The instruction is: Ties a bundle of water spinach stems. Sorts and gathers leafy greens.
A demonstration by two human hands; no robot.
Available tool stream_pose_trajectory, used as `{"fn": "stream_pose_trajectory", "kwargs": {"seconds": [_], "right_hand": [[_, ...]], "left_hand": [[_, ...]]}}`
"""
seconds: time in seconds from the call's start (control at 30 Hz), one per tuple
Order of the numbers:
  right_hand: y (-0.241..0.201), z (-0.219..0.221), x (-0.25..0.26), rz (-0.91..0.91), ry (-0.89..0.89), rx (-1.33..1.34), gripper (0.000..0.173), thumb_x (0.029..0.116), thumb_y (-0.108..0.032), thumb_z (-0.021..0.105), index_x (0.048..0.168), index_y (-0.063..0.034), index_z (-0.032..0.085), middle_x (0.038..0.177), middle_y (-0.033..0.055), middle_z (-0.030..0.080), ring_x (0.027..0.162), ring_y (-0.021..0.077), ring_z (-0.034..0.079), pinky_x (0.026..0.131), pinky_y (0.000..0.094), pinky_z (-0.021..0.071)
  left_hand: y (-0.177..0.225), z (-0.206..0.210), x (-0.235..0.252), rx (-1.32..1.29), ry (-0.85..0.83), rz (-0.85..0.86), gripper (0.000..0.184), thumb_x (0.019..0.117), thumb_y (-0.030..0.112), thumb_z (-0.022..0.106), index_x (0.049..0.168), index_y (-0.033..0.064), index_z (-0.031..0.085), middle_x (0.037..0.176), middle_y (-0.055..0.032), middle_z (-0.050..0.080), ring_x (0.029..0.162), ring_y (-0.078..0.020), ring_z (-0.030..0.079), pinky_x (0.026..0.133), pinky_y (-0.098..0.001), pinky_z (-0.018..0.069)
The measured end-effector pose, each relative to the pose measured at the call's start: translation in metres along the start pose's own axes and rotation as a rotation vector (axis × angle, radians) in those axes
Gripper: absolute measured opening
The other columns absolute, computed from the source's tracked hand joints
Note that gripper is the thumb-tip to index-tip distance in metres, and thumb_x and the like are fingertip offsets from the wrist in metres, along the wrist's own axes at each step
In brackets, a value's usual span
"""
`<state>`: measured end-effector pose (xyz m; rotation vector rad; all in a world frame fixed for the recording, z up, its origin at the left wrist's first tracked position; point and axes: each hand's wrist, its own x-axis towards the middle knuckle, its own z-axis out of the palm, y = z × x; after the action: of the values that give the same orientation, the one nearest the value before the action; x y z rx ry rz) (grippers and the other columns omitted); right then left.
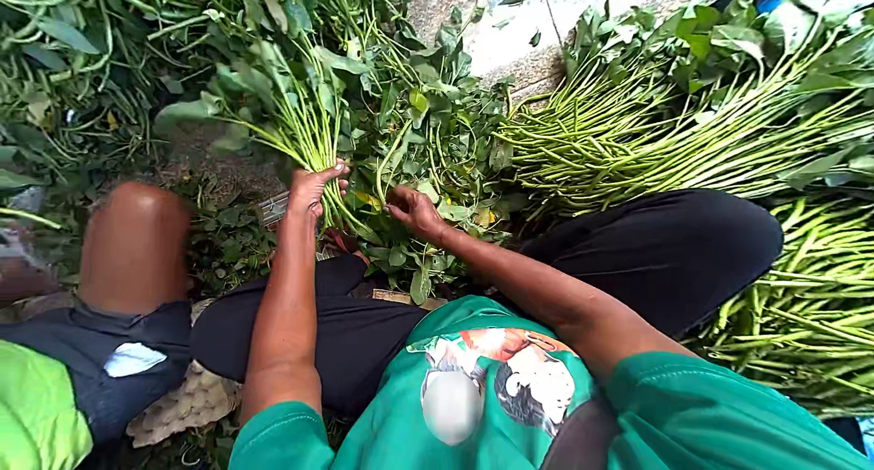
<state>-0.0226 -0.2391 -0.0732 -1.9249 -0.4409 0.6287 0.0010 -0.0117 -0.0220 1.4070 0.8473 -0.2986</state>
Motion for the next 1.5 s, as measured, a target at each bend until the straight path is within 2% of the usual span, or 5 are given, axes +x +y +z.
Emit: {"fn": "stream_pose_trajectory", "kwargs": {"seconds": [0.5,0.83,0.97,1.1,1.5], "right_hand": [[-0.014,0.000,-0.019,0.197,-0.237,0.127,0.061,0.1016,-0.038,0.064,0.145,0.0027,0.052,0.143,0.0242,0.058,0.136,0.0348,0.054,0.117,0.0530,0.0397],[-0.068,0.006,0.025,0.205,0.365,1.127,0.020,0.1114,-0.016,0.043,0.116,0.0004,0.055,0.088,0.0082,0.070,0.080,0.0174,0.070,0.079,0.0370,0.0607],[-0.054,-0.016,-0.014,0.122,-0.128,0.528,0.018,0.1088,-0.013,0.044,0.109,0.0024,0.054,0.062,0.0002,0.049,0.053,0.0104,0.052,0.059,0.0301,0.0516],[-0.055,-0.041,-0.021,0.206,-0.730,-0.574,0.037,0.0962,-0.024,0.073,0.123,0.0007,0.066,0.112,0.0269,0.068,0.106,0.0466,0.066,0.092,0.0690,0.0493],[-0.069,-0.007,0.011,-0.483,0.022,-0.126,0.017,0.0990,-0.003,0.061,0.108,0.0045,0.073,0.100,0.0214,0.072,0.090,0.0324,0.072,0.086,0.0441,0.0584]], "left_hand": [[-0.018,0.026,-0.011,0.212,-0.107,-0.038,0.045,0.0863,0.001,0.078,0.124,-0.0029,0.055,0.096,-0.0103,0.068,0.072,-0.0143,0.067,0.065,-0.0313,0.0600],[-0.001,0.026,-0.019,0.006,0.042,0.147,0.036,0.0884,-0.001,0.075,0.119,-0.0029,0.057,0.089,-0.0080,0.069,0.068,-0.0147,0.068,0.063,-0.0307,0.0613],[0.021,-0.002,-0.016,-0.068,0.104,0.189,0.034,0.0895,-0.001,0.074,0.118,0.0012,0.055,0.085,-0.0048,0.069,0.066,-0.0130,0.068,0.059,-0.0287,0.0606],[0.029,-0.012,-0.020,-0.049,0.139,0.219,0.034,0.0881,-0.001,0.075,0.117,0.0002,0.056,0.085,-0.0052,0.068,0.066,-0.0133,0.068,0.060,-0.0294,0.0613],[0.027,0.004,-0.032,-0.135,0.044,0.165,0.025,0.0904,-0.003,0.072,0.111,0.0019,0.058,0.081,-0.0055,0.070,0.064,-0.0138,0.069,0.060,-0.0293,0.0617]]}}
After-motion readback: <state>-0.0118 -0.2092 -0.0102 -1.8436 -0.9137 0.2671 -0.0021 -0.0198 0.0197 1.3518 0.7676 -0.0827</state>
